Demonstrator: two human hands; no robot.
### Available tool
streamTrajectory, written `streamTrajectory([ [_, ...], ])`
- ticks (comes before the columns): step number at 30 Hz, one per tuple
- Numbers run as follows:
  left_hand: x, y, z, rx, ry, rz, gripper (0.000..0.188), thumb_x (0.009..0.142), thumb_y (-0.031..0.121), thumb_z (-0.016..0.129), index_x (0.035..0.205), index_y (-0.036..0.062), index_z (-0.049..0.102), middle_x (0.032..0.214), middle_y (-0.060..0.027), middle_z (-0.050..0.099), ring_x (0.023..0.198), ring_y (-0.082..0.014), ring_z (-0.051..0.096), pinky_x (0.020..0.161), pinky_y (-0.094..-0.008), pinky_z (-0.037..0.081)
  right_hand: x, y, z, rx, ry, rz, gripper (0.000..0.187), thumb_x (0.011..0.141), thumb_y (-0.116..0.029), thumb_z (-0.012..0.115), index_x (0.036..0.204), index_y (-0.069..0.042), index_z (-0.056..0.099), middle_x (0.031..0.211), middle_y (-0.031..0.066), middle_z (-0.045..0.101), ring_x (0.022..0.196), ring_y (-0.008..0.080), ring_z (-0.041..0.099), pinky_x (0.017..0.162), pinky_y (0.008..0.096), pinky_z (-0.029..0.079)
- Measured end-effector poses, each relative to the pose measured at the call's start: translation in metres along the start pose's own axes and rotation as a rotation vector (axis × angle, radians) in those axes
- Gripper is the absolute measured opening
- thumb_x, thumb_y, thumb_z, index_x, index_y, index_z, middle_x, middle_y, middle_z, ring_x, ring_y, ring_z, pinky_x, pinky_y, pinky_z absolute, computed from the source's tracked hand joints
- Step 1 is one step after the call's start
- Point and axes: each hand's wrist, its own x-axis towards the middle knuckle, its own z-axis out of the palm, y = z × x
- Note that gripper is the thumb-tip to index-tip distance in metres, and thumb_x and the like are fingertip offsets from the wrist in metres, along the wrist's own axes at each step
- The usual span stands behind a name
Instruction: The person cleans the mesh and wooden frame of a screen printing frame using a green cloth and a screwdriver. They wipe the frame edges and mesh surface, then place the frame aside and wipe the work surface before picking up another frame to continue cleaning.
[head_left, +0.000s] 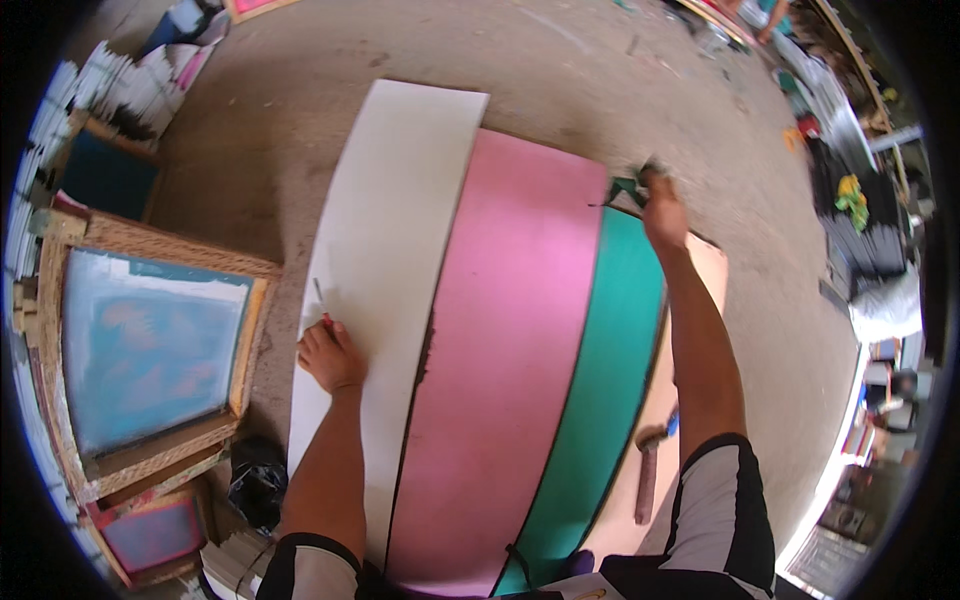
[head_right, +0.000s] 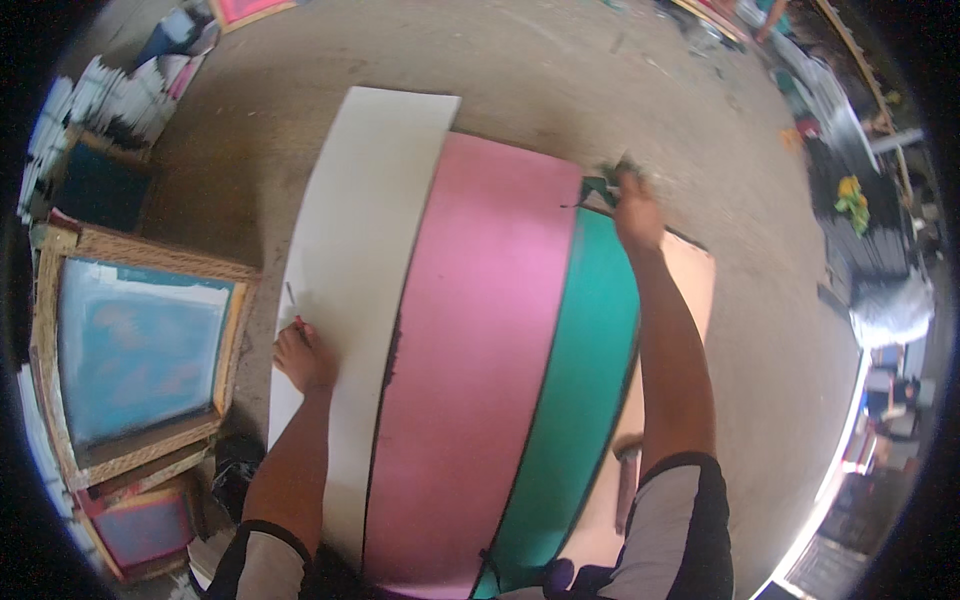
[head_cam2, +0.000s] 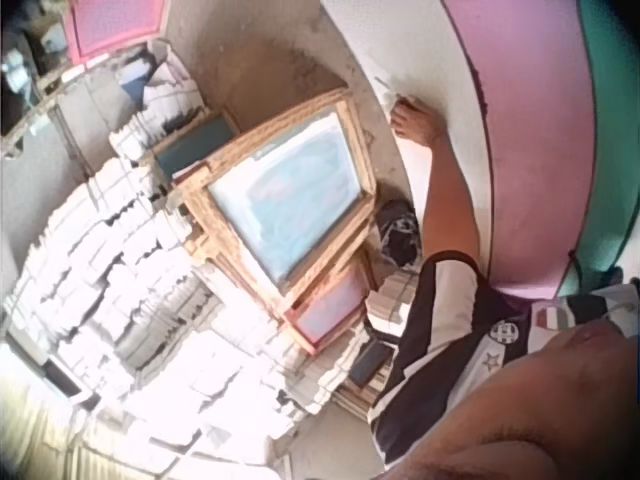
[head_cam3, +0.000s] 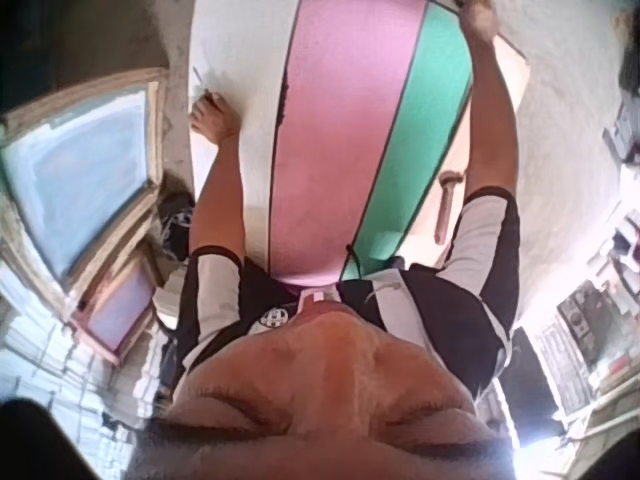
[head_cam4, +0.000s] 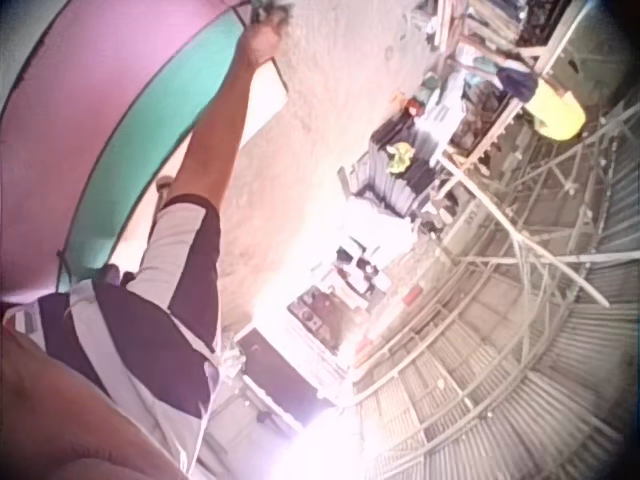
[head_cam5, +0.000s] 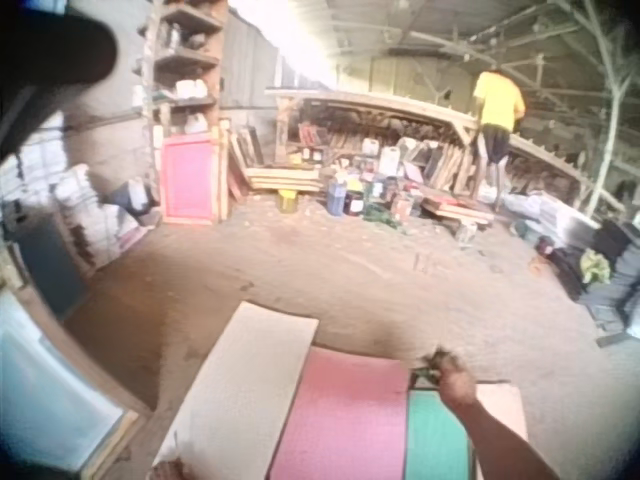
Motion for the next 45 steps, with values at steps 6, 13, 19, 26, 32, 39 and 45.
streamTrajectory([
  [6, -0.003, -0.001, -0.005, -0.034, 0.060, 0.064, 0.040, 0.103, 0.044, 0.039, 0.114, 0.0088, 0.056, 0.116, -0.0107, 0.058, 0.113, -0.0346, 0.049, 0.101, -0.0513, 0.032, -0.091, -0.051, -0.096, 0.291, 0.165, 0.286, 0.027, 0.084, 0.008, 0.054, 0.106, -0.005, 0.066, 0.097, 0.0191, 0.062, 0.092, 0.0397, 0.063, 0.079, 0.0459, 0.051],
  [13, 0.000, -0.006, -0.003, -0.243, -0.013, -0.044, 0.044, 0.103, 0.045, 0.044, 0.123, 0.0087, 0.059, 0.122, -0.0157, 0.058, 0.118, -0.0332, 0.047, 0.105, -0.0506, 0.030, -0.350, -0.144, -0.150, 0.392, -0.038, 0.316, 0.026, 0.071, 0.007, 0.058, 0.094, -0.003, 0.061, 0.096, 0.0176, 0.058, 0.092, 0.0383, 0.057, 0.080, 0.0483, 0.049],
  [19, -0.005, -0.076, 0.009, -0.791, -0.053, 0.135, 0.041, 0.103, 0.040, 0.049, 0.118, 0.0027, 0.059, 0.078, -0.0088, 0.063, 0.067, -0.0253, 0.060, 0.067, -0.0400, 0.050, -0.486, -0.190, -0.169, 0.275, -0.391, 0.652, 0.037, 0.080, 0.006, 0.059, 0.115, -0.004, 0.057, 0.110, 0.0276, 0.059, 0.104, 0.0458, 0.059, 0.084, 0.0518, 0.052],
  [26, -0.189, -0.071, -0.076, -1.072, -0.603, 0.142, 0.027, 0.102, 0.026, 0.057, 0.112, 0.0004, 0.058, 0.083, -0.0026, 0.059, 0.073, -0.0090, 0.054, 0.067, -0.0260, 0.046, -0.491, -0.169, -0.190, 0.181, -0.463, 0.871, 0.025, 0.085, -0.010, 0.061, 0.108, -0.002, 0.061, 0.093, 0.0262, 0.069, 0.090, 0.0470, 0.066, 0.078, 0.0552, 0.052],
  [32, -0.235, -0.091, -0.092, -1.120, -0.592, 0.179, 0.027, 0.102, 0.023, 0.057, 0.115, 0.0000, 0.059, 0.083, -0.0013, 0.059, 0.073, -0.0083, 0.054, 0.068, -0.0251, 0.046, -0.473, -0.166, -0.211, 0.252, -0.467, 0.826, 0.029, 0.087, -0.029, 0.070, 0.102, -0.005, 0.064, 0.095, 0.0237, 0.070, 0.092, 0.0446, 0.066, 0.078, 0.0535, 0.052],
  [39, -0.237, -0.109, -0.112, -1.026, -0.817, 0.214, 0.028, 0.101, 0.024, 0.059, 0.115, -0.0005, 0.059, 0.086, -0.0021, 0.061, 0.074, -0.0087, 0.055, 0.066, -0.0251, 0.047, -0.450, -0.149, -0.240, 0.135, -0.311, 0.719, 0.026, 0.083, -0.029, 0.073, 0.095, -0.007, 0.068, 0.100, 0.0209, 0.066, 0.096, 0.0404, 0.066, 0.080, 0.0506, 0.053],
  [45, -0.271, -0.150, -0.117, -1.133, -0.815, 0.157, 0.028, 0.100, 0.023, 0.059, 0.116, -0.0005, 0.058, 0.086, -0.0023, 0.061, 0.074, -0.0084, 0.056, 0.066, -0.0250, 0.047, -0.436, -0.160, -0.245, 0.368, -0.471, 0.731, 0.021, 0.083, -0.011, 0.063, 0.101, -0.004, 0.070, 0.101, 0.0201, 0.071, 0.096, 0.0365, 0.069, 0.081, 0.0446, 0.055],
])
